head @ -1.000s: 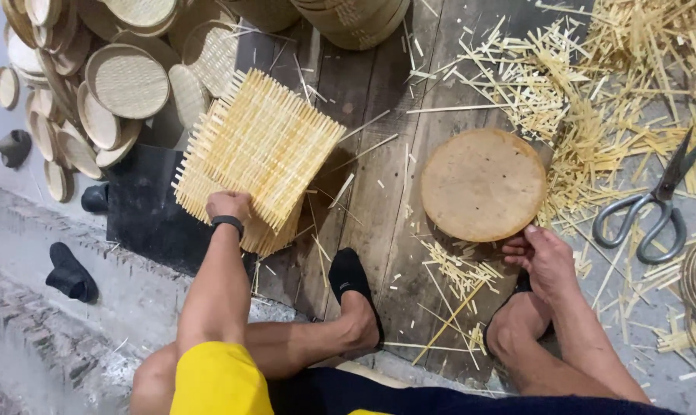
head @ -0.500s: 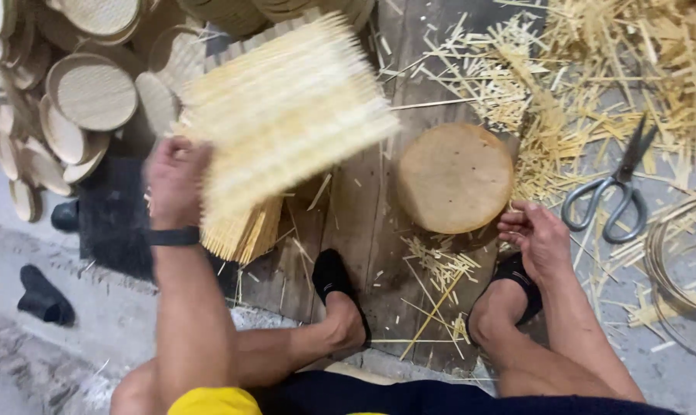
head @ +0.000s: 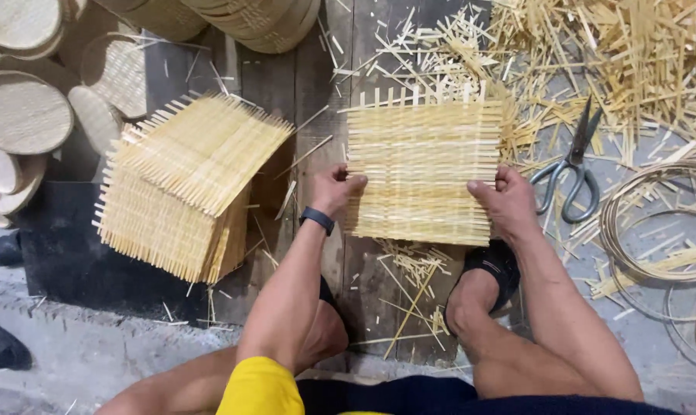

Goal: Constructing and trimming a round bamboo tray by fitting a woven bamboo base into a wooden mold and securing a rim with scissors.

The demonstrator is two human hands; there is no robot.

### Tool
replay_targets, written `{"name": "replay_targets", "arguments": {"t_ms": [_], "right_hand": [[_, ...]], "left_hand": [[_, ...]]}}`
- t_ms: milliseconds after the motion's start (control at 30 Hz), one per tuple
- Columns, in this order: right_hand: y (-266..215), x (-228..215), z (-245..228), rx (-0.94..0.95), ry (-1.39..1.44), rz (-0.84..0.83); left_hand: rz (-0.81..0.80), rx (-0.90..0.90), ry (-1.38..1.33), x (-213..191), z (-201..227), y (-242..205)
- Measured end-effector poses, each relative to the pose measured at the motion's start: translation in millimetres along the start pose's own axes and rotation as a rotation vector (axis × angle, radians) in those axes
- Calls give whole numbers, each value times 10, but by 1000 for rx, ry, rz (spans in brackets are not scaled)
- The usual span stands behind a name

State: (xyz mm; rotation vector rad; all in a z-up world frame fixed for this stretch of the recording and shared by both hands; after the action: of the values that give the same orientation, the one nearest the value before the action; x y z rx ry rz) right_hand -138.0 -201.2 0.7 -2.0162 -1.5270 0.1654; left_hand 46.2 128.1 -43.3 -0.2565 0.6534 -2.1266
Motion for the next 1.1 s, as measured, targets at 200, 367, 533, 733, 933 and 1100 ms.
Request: {"name": "replay_targets", "arguments": {"t_ms": [200, 367, 533, 733, 933, 1100], "right_hand": [[14, -69, 101, -2, 45, 39], [20, -104, 153, -43, 125, 13], [-106, -60, 128, 14, 121, 29], [-161, -41, 83, 81, 11, 98], [-85, -382, 216, -49, 93, 184], [-1000, -1368, -150, -270, -886, 720]], "left_hand": [[83, -141, 185, -11, 228, -65], [76, -88, 157, 53, 309, -75], [266, 170, 886, 698, 1745, -661], [-511, 233, 1349, 1443, 1307, -628], [-470, 337, 1314, 1461, 1399, -578], [-475, 249, 1335, 1451, 1313, -581]]}}
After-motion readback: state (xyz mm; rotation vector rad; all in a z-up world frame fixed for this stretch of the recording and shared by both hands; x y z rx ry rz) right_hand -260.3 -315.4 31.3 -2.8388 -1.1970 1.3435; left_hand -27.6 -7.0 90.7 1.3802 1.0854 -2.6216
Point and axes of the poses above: each hand's wrist, its own y-axis towards the middle knuckle, its own x-axis out of the palm, z = x × y, the point moved 7 cm from there along y, towards the middle knuckle, and after that the axes turned 14 degrees about -z, right-handed, at the moved point
